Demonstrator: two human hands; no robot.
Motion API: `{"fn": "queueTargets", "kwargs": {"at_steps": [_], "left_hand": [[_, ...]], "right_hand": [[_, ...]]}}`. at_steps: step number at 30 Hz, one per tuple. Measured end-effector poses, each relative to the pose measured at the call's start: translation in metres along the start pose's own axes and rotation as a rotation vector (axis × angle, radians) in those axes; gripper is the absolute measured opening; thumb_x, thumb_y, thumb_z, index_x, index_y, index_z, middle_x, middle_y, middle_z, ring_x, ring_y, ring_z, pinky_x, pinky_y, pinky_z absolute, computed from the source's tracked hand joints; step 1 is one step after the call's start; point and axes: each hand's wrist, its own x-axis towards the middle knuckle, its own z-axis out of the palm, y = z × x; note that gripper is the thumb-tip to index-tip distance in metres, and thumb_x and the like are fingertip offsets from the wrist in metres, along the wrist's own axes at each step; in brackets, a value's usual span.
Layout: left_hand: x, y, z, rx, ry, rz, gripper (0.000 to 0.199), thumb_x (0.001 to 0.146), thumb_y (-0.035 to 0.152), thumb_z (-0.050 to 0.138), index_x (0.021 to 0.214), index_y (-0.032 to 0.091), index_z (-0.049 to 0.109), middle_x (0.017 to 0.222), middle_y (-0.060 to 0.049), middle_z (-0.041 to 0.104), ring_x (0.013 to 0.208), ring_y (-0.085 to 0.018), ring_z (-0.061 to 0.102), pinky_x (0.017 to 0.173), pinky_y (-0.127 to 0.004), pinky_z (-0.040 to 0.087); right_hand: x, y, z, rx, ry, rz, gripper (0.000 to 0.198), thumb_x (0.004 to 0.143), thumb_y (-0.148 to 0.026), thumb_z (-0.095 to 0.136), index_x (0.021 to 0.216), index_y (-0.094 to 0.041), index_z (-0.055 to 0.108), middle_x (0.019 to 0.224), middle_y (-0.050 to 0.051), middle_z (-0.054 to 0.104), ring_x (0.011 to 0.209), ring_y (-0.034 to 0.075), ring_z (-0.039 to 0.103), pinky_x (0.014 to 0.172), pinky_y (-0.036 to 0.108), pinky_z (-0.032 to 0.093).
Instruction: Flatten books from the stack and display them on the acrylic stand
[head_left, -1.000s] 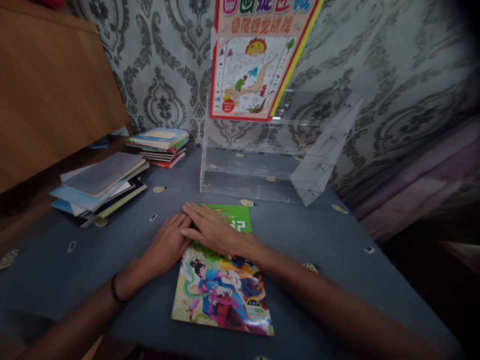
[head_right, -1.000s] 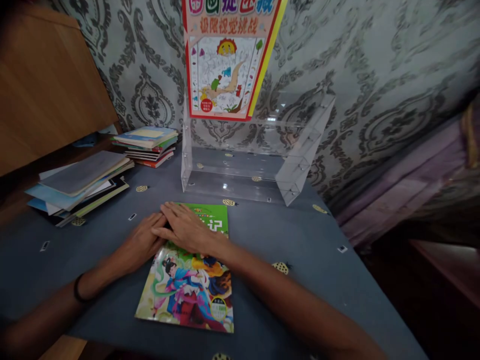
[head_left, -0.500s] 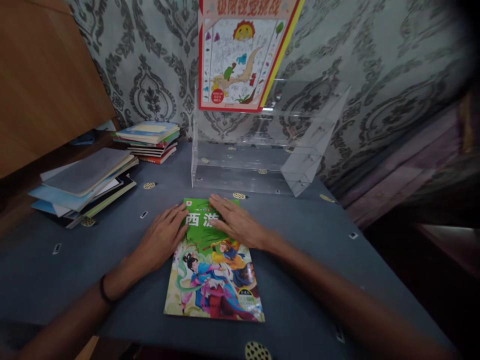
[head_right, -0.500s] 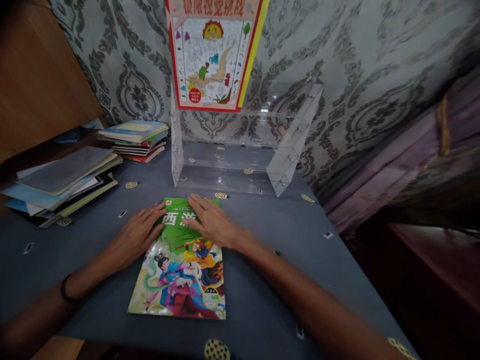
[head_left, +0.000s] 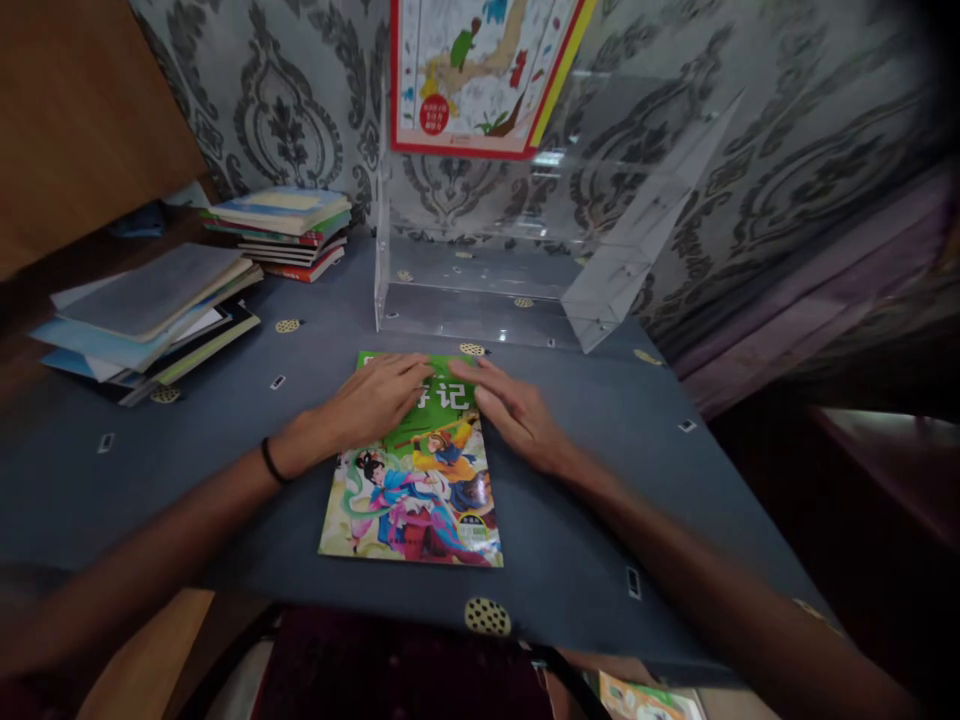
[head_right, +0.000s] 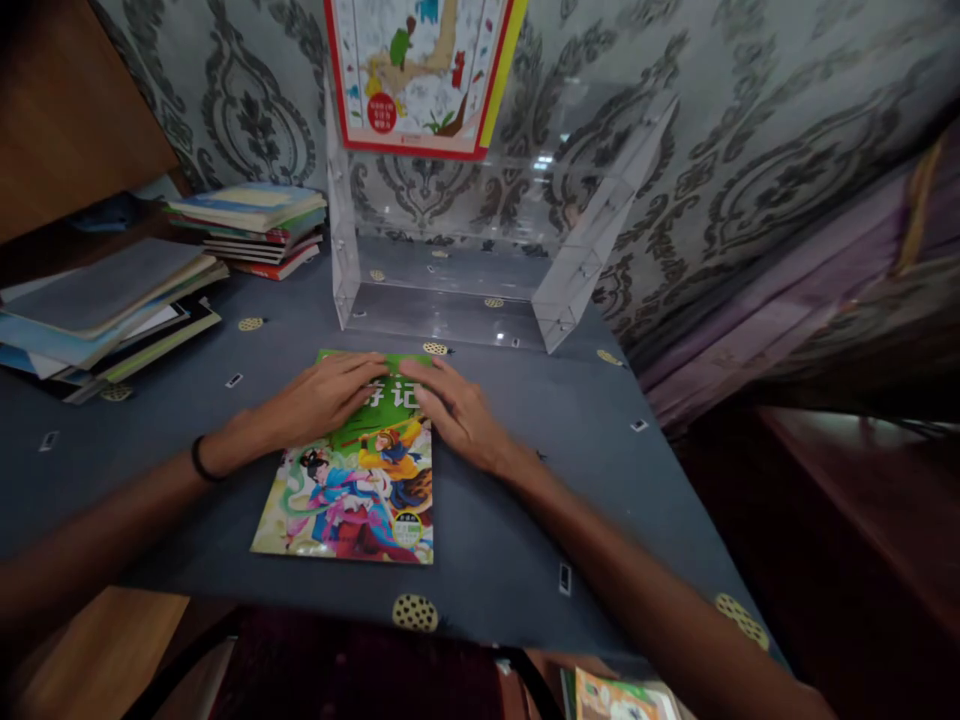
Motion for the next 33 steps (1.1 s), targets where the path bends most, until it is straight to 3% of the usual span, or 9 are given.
{"fn": "queueTargets", "kwargs": {"at_steps": [3,8,11,17,22,27,33], "left_hand": [[0.011,-0.002,0.012,-0.029,-0.014,0.041,0.03,0.102,0.02,0.041,0.125,0.015,0.059,0.138,-0.014,0.063,0.129,-0.025,0.059,0.11,-0.047,0.049],[0.009,-0.005,0.02,-0.048,0.023,0.043,0.032,0.103,0.023,0.041,0.129,0.014,0.058,0.141,-0.013,0.062,0.134,-0.025,0.056,0.113,-0.048,0.047],[0.007,-0.004,0.019,-0.062,0.028,0.031,0.032,0.104,0.023,0.04,0.129,0.014,0.058,0.142,-0.012,0.062,0.135,-0.025,0.055,0.114,-0.048,0.046],[0.005,-0.003,0.017,-0.085,-0.001,-0.01,0.035,0.106,0.024,0.038,0.135,0.014,0.054,0.146,-0.012,0.059,0.14,-0.022,0.05,0.118,-0.046,0.041],[0.006,-0.001,0.017,-0.1,-0.004,-0.042,0.037,0.105,0.027,0.037,0.138,0.017,0.051,0.145,-0.011,0.059,0.139,-0.023,0.051,0.117,-0.047,0.042],[0.006,-0.003,0.018,-0.106,-0.022,-0.045,0.038,0.105,0.027,0.037,0.14,0.017,0.049,0.147,-0.012,0.057,0.139,-0.024,0.051,0.117,-0.049,0.04],[0.006,-0.007,0.019,-0.104,-0.024,-0.027,0.037,0.103,0.026,0.038,0.136,0.016,0.052,0.147,-0.013,0.057,0.139,-0.024,0.05,0.118,-0.048,0.039]], "right_hand": [[-0.034,-0.035,-0.002,0.0,-0.184,-0.158,0.046,0.109,-0.041,0.035,0.153,-0.031,0.044,0.148,0.004,0.059,0.141,0.021,0.05,0.124,0.054,0.03],[-0.072,-0.064,-0.005,-0.039,-0.444,-0.208,0.055,0.109,-0.042,0.039,0.16,-0.021,0.031,0.159,0.009,0.045,0.152,0.019,0.031,0.125,0.048,0.03],[-0.065,-0.048,-0.008,-0.046,-0.427,-0.154,0.055,0.109,-0.045,0.038,0.159,-0.024,0.031,0.161,0.008,0.042,0.152,0.018,0.032,0.127,0.048,0.026],[-0.013,0.014,-0.017,-0.029,-0.307,-0.102,0.047,0.11,-0.044,0.033,0.151,-0.028,0.047,0.153,0.007,0.052,0.145,0.022,0.044,0.126,0.058,0.022],[0.022,0.043,-0.018,-0.049,-0.207,-0.057,0.054,0.109,-0.053,0.025,0.146,-0.028,0.055,0.149,0.006,0.057,0.145,0.023,0.045,0.124,0.06,0.025],[0.015,0.036,-0.013,-0.067,-0.201,-0.031,0.052,0.108,-0.053,0.028,0.146,-0.029,0.055,0.152,0.006,0.054,0.148,0.024,0.039,0.125,0.061,0.021],[-0.042,-0.019,-0.008,0.001,-0.333,-0.083,0.046,0.109,-0.039,0.036,0.153,-0.028,0.044,0.157,0.006,0.047,0.149,0.022,0.036,0.126,0.059,0.017]]}}
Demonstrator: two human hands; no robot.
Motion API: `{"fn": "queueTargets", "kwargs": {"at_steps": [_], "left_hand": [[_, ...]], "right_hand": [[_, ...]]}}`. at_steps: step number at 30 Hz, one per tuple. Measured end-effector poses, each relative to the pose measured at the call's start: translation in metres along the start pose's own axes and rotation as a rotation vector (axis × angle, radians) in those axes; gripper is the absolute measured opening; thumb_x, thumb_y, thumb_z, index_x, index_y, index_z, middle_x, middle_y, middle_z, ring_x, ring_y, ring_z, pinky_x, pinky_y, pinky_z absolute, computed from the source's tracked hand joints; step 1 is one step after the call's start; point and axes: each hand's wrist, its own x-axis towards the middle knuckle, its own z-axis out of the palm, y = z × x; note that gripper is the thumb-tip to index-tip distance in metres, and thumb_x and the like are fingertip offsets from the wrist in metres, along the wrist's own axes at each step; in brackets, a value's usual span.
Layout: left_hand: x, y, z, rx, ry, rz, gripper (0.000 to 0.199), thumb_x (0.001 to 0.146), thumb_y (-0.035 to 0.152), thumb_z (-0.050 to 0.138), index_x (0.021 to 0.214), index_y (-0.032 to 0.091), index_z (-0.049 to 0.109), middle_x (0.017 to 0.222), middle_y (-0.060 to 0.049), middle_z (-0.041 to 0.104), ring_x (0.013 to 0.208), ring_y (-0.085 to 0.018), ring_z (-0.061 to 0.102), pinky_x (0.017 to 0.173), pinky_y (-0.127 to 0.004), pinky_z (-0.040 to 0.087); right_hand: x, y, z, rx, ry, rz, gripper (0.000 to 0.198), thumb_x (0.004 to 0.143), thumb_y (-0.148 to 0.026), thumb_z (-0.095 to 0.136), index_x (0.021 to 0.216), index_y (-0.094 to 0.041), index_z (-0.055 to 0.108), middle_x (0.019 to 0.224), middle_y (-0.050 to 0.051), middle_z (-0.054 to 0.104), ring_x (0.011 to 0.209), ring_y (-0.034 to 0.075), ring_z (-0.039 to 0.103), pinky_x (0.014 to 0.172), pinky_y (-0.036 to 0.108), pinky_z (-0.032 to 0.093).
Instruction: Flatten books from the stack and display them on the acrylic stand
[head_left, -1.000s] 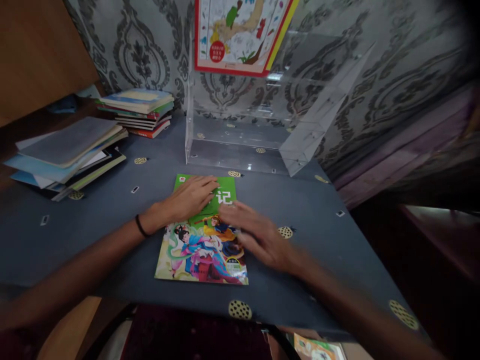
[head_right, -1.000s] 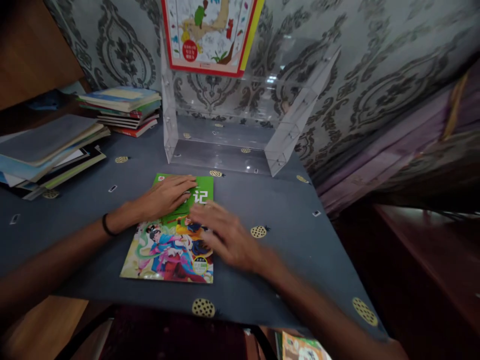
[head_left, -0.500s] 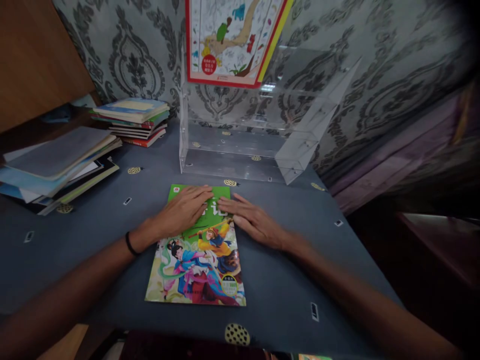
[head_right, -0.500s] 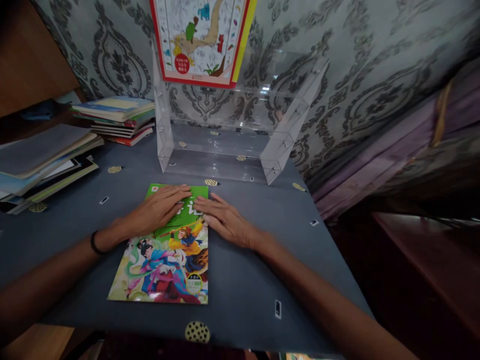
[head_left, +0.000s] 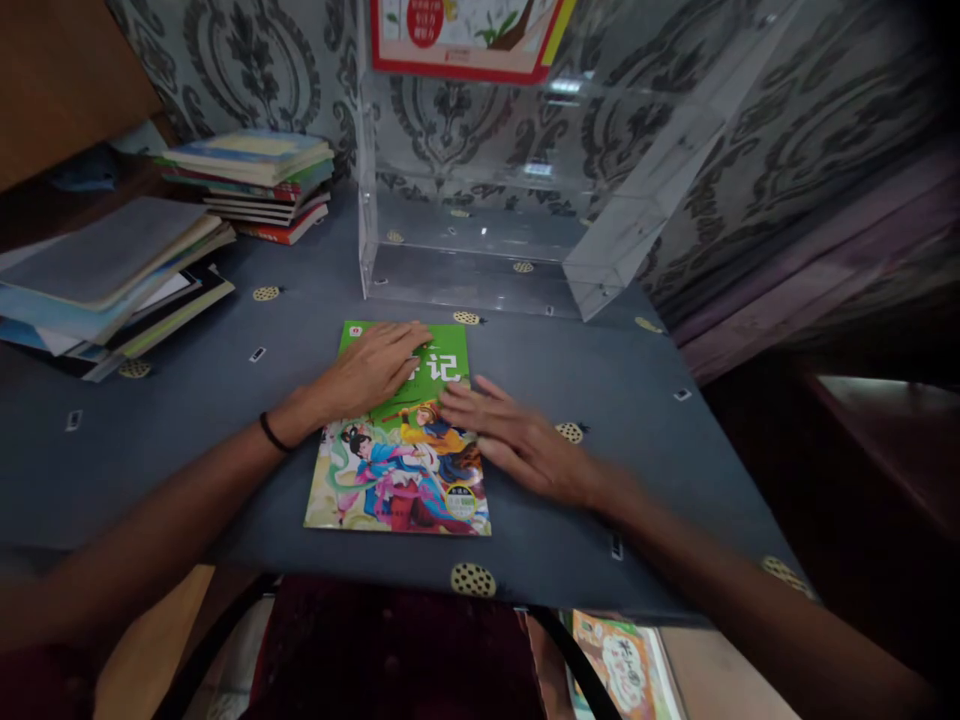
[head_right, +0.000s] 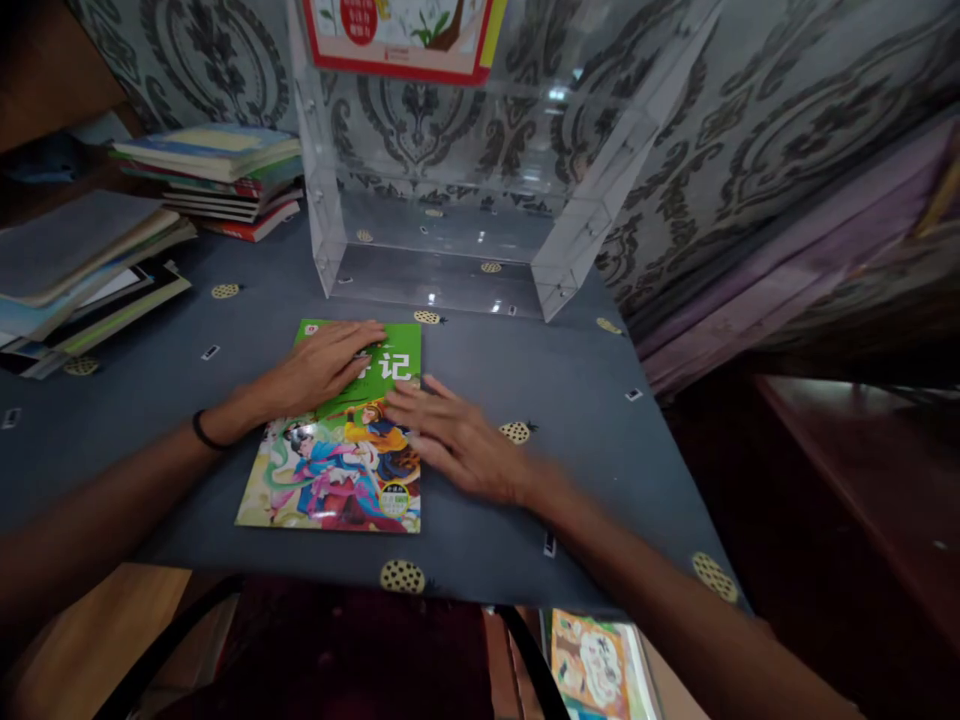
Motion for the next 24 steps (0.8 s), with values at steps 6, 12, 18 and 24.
{"fn": "queueTargets", "kwargs": {"at_steps": [6,12,18,24], "left_hand": [[0.0,0.0,0.0,0.015,0.015,0.005,0.036,0.103,0.026,0.038,0.134,0.015,0.053,0.146,-0.013,0.057,0.137,-0.023,0.051,0.117,-0.046,0.04],[-0.001,0.0,-0.001,0.017,-0.017,-0.012,0.037,0.103,0.026,0.038,0.135,0.015,0.053,0.147,-0.012,0.057,0.138,-0.022,0.051,0.118,-0.046,0.039],[0.0,-0.002,-0.001,0.015,-0.004,0.014,0.036,0.103,0.026,0.039,0.134,0.015,0.054,0.148,-0.013,0.057,0.139,-0.022,0.051,0.118,-0.045,0.039],[-0.001,-0.006,0.003,0.005,0.033,0.028,0.034,0.102,0.025,0.04,0.132,0.017,0.056,0.146,-0.012,0.058,0.138,-0.022,0.053,0.117,-0.047,0.041]], "right_hand": [[-0.048,-0.061,0.02,-0.028,-0.125,-0.069,0.054,0.109,-0.038,0.04,0.16,-0.021,0.029,0.157,0.01,0.047,0.15,0.02,0.034,0.126,0.054,0.021],[-0.035,-0.102,0.058,-0.22,-0.058,0.0,0.063,0.104,-0.031,0.053,0.158,-0.008,0.031,0.16,0.017,0.04,0.154,0.023,0.025,0.127,0.048,0.024],[0.031,-0.143,0.123,-0.287,0.001,-0.115,0.073,0.103,-0.05,0.051,0.153,0.001,0.035,0.161,0.022,0.036,0.155,0.03,0.02,0.128,0.048,0.023],[0.019,-0.136,0.123,-0.345,0.029,-0.007,0.081,0.098,-0.044,0.063,0.154,0.005,0.031,0.16,0.027,0.034,0.155,0.033,0.019,0.126,0.049,0.029]]}}
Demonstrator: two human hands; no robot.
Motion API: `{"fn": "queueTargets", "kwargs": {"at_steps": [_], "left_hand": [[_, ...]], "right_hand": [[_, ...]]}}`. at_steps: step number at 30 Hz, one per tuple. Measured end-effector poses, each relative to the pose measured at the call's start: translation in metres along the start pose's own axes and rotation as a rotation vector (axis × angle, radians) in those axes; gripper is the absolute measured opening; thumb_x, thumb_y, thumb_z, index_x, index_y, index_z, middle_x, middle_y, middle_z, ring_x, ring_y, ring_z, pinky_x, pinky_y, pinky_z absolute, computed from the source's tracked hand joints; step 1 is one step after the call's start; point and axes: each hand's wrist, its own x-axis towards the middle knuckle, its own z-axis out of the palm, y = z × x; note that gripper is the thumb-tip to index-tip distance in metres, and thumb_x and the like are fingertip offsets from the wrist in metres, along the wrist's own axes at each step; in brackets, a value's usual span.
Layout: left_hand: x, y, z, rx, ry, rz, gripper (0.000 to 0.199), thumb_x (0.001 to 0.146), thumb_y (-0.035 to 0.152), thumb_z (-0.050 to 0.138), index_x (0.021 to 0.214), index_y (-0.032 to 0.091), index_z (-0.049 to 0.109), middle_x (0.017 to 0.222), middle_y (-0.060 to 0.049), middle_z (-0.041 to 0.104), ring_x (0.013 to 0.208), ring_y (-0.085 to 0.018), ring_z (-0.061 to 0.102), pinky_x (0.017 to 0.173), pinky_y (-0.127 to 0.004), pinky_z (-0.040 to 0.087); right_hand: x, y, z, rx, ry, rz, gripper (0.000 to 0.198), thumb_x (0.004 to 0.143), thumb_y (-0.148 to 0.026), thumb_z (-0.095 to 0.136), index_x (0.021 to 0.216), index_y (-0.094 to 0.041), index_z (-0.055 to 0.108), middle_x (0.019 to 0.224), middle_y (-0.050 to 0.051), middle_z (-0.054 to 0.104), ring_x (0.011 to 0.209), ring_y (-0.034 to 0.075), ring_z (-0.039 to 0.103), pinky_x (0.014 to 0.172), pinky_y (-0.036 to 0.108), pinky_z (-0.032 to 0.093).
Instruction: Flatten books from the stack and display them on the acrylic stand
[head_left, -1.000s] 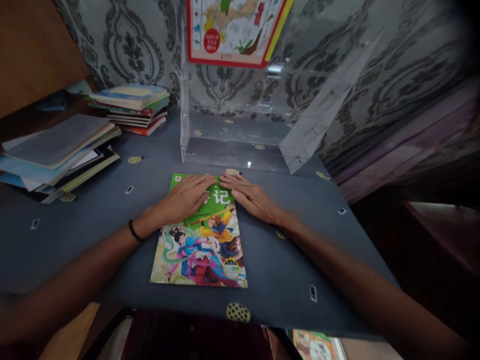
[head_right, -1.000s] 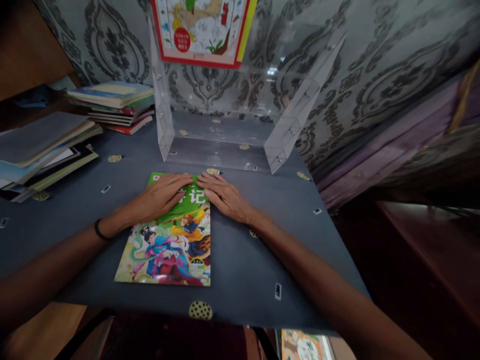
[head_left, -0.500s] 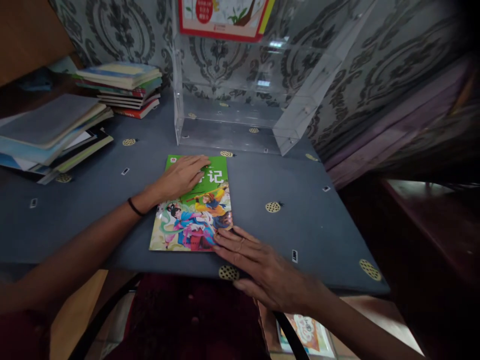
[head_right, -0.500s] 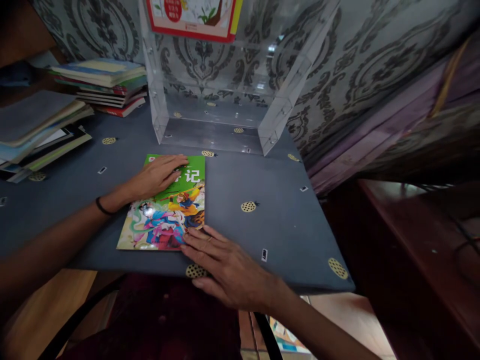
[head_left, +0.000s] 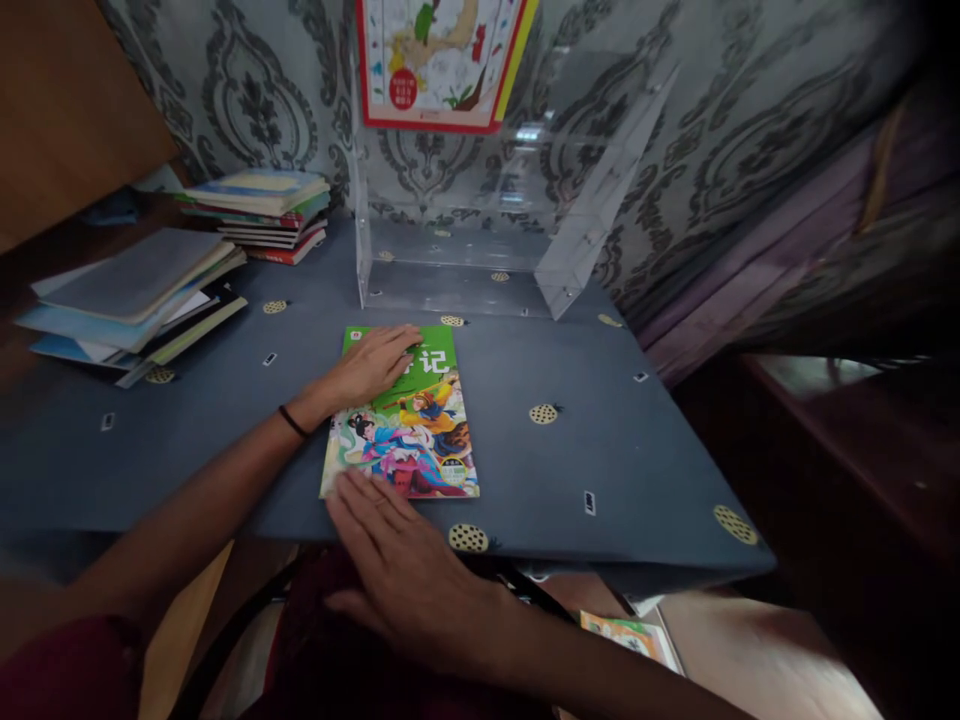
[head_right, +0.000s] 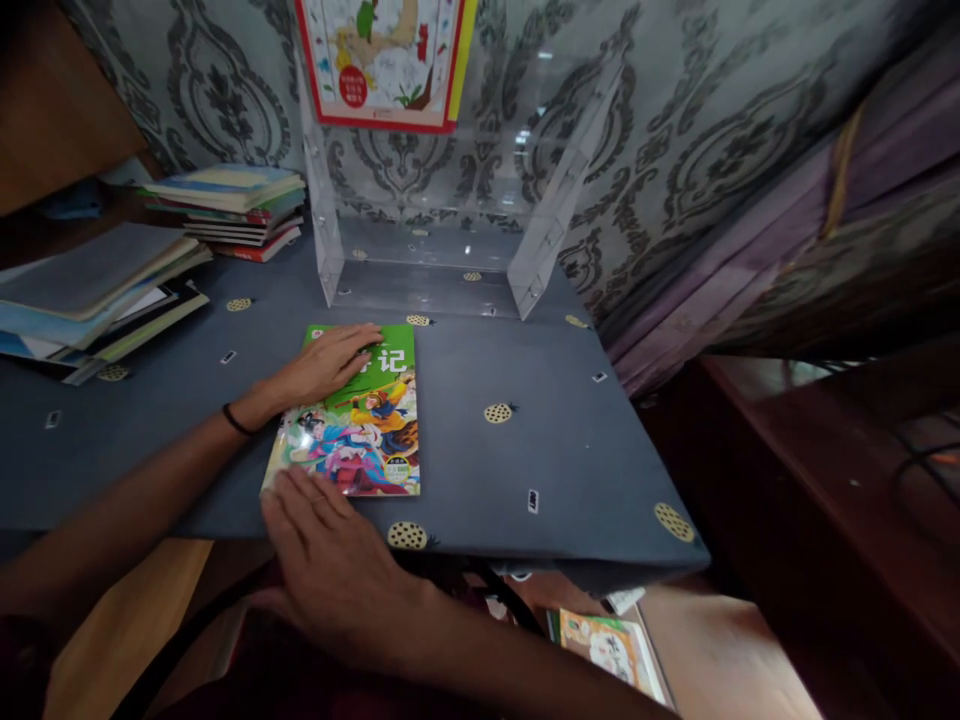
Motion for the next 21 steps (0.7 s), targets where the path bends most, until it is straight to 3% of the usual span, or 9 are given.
{"fn": "queueTargets", "kwargs": {"at_steps": [7,10,14,16,21], "left_hand": [[-0.001,0.005,-0.002,0.022,0.032,-0.035,0.033,0.102,0.025,0.042,0.13,0.017,0.058,0.143,-0.012,0.06,0.135,-0.023,0.055,0.117,-0.047,0.041],[-0.008,0.012,-0.006,0.121,0.077,-0.164,0.034,0.101,0.024,0.041,0.129,0.016,0.058,0.144,-0.015,0.059,0.134,-0.026,0.055,0.114,-0.05,0.043],[-0.029,0.014,-0.004,0.213,0.152,-0.493,0.042,0.098,0.032,0.046,0.135,0.015,0.054,0.148,-0.022,0.053,0.14,-0.036,0.05,0.111,-0.056,0.043],[-0.04,0.011,-0.002,0.111,0.152,-0.602,0.046,0.096,0.038,0.046,0.137,0.016,0.053,0.141,-0.021,0.06,0.138,-0.037,0.052,0.113,-0.055,0.042],[-0.056,0.007,-0.003,-0.421,0.333,-0.623,0.056,0.087,0.05,0.054,0.135,0.021,0.054,0.141,-0.015,0.062,0.135,-0.033,0.055,0.118,-0.05,0.039]], "right_hand": [[-0.076,0.031,-0.027,0.033,0.113,0.326,0.085,0.099,-0.019,0.053,0.165,-0.022,-0.001,0.166,0.013,0.028,0.151,0.028,0.031,0.119,0.049,0.041],[-0.091,0.057,-0.031,0.035,0.166,0.368,0.078,0.102,-0.024,0.05,0.165,-0.027,0.003,0.164,0.011,0.034,0.147,0.027,0.041,0.115,0.045,0.048],[-0.078,0.101,-0.029,-0.046,0.216,0.362,0.07,0.103,-0.033,0.051,0.164,-0.031,0.018,0.162,0.009,0.038,0.144,0.03,0.045,0.114,0.048,0.048],[-0.063,0.121,-0.022,-0.094,0.249,0.316,0.069,0.103,-0.035,0.051,0.164,-0.03,0.018,0.161,0.01,0.04,0.144,0.031,0.044,0.114,0.05,0.047],[-0.037,0.16,0.012,-0.154,0.347,0.281,0.078,0.102,-0.038,0.051,0.165,-0.028,0.007,0.163,0.016,0.033,0.145,0.035,0.041,0.11,0.053,0.049]]}}
